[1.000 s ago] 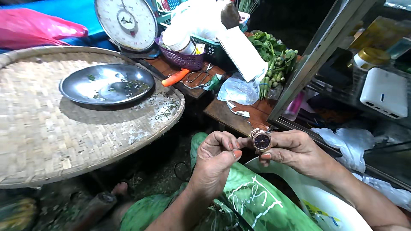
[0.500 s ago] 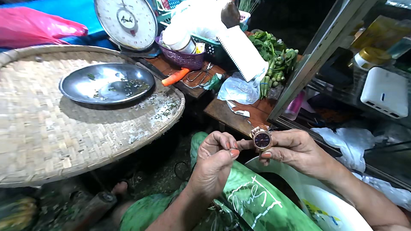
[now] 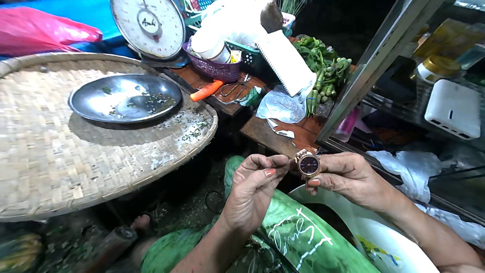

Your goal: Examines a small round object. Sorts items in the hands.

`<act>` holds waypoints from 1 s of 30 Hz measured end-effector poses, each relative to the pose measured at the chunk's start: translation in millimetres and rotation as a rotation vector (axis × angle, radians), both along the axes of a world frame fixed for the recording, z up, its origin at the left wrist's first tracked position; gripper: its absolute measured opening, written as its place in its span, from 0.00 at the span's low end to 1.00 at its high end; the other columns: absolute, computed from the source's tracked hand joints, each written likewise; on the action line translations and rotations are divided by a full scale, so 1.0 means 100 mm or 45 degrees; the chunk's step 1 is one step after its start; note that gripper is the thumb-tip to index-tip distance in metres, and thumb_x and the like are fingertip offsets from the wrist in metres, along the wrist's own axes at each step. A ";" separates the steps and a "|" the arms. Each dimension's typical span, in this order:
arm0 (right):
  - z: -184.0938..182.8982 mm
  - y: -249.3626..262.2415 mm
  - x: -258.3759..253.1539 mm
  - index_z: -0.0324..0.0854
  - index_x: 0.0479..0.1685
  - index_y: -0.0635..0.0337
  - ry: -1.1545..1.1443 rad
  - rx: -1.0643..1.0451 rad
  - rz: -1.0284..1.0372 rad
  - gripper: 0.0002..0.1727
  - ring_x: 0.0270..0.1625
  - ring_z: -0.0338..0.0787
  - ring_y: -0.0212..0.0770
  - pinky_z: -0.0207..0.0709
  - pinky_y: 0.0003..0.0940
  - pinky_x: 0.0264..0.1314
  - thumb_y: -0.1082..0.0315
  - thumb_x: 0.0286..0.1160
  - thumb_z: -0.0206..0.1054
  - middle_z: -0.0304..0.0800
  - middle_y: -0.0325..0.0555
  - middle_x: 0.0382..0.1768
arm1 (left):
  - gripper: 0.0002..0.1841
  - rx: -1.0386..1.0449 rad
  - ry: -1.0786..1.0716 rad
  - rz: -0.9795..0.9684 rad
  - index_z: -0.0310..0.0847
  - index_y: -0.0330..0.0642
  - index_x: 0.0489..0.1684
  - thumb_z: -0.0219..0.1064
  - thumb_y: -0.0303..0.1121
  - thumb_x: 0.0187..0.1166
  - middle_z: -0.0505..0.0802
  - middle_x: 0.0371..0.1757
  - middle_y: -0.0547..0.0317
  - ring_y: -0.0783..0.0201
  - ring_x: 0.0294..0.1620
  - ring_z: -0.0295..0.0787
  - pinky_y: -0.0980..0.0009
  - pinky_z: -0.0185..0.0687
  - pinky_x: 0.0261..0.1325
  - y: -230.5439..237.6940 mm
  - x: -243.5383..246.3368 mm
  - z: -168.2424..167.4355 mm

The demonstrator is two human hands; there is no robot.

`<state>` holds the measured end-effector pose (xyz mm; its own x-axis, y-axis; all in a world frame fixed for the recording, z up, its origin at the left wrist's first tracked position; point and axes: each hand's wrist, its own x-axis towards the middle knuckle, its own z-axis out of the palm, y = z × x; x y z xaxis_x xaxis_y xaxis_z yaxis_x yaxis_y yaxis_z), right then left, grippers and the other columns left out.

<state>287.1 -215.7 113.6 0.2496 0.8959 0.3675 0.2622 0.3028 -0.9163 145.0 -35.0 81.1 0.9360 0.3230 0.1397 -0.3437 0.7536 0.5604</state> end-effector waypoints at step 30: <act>0.01 0.00 0.00 0.86 0.43 0.66 0.121 0.006 -0.028 0.09 0.42 0.92 0.28 0.89 0.26 0.49 0.69 0.85 0.64 0.92 0.37 0.40 | 0.29 0.112 0.042 -0.096 0.79 0.38 0.71 0.36 0.44 0.93 0.88 0.69 0.42 0.48 0.75 0.82 0.53 0.70 0.82 0.00 -0.05 0.06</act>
